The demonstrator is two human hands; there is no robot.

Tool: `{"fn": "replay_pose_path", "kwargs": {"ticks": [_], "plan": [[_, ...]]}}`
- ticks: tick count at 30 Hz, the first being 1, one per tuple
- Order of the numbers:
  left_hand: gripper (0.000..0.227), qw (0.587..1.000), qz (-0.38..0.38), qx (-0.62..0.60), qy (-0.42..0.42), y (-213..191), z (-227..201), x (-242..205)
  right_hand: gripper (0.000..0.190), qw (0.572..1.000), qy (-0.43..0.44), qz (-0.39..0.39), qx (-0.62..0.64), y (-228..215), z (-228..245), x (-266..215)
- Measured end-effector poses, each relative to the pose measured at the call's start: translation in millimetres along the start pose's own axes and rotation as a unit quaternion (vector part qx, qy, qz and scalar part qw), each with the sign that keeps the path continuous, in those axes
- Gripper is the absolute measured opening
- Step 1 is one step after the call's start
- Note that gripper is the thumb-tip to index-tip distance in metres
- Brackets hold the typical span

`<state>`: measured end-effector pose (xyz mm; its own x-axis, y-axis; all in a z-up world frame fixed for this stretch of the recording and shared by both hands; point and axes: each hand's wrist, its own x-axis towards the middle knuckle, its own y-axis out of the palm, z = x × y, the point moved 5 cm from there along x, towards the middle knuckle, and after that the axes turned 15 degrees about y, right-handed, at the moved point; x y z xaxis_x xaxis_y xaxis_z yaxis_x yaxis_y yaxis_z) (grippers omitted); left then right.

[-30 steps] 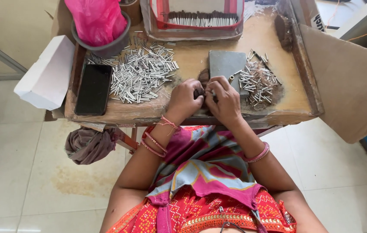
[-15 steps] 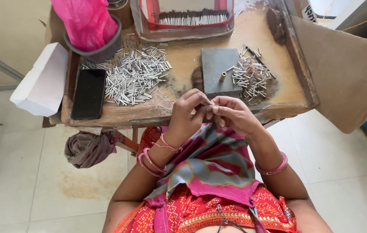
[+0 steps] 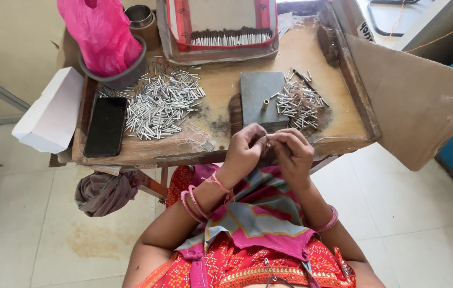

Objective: Assembling small metal rods into a base at a workbench.

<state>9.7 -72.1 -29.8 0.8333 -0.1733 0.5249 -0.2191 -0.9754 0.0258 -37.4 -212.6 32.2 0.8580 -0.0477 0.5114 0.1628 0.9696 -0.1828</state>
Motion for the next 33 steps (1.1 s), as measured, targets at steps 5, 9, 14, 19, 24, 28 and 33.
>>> {"fn": "replay_pose_path", "kwargs": {"ticks": [5,9,14,19,24,28,33], "plan": [[0.028,0.91,0.014,0.365,0.196,-0.9,-53.3,65.9,0.01,0.997,0.049,0.001,0.058,-8.5,-34.7,11.5],[0.02,0.887,0.085,0.421,0.17,-5.0,-11.1,91.8,0.01,0.997,0.062,0.016,0.033,-7.6,-34.7,14.2],[0.023,0.9,0.041,0.402,0.162,-20.5,-40.4,70.0,0.006,0.996,0.081,0.031,0.022,-7.0,-37.5,25.3],[0.025,0.891,0.015,0.416,0.179,-27.2,-39.8,54.5,0.004,0.991,0.104,0.058,0.053,5.8,-37.9,54.9],[0.022,0.89,0.011,0.412,0.195,-28.3,-42.0,53.5,0.003,0.991,0.088,0.097,-0.002,18.5,-37.1,79.4],[0.02,0.895,0.019,0.402,0.191,-28.4,-41.9,52.2,0.006,0.988,0.05,0.107,-0.102,20.3,-21.7,84.3],[0.021,0.887,0.019,0.414,0.201,-27.2,-39.7,52.5,0.014,0.947,-0.066,0.123,-0.29,27.2,-2.7,78.7]]}}
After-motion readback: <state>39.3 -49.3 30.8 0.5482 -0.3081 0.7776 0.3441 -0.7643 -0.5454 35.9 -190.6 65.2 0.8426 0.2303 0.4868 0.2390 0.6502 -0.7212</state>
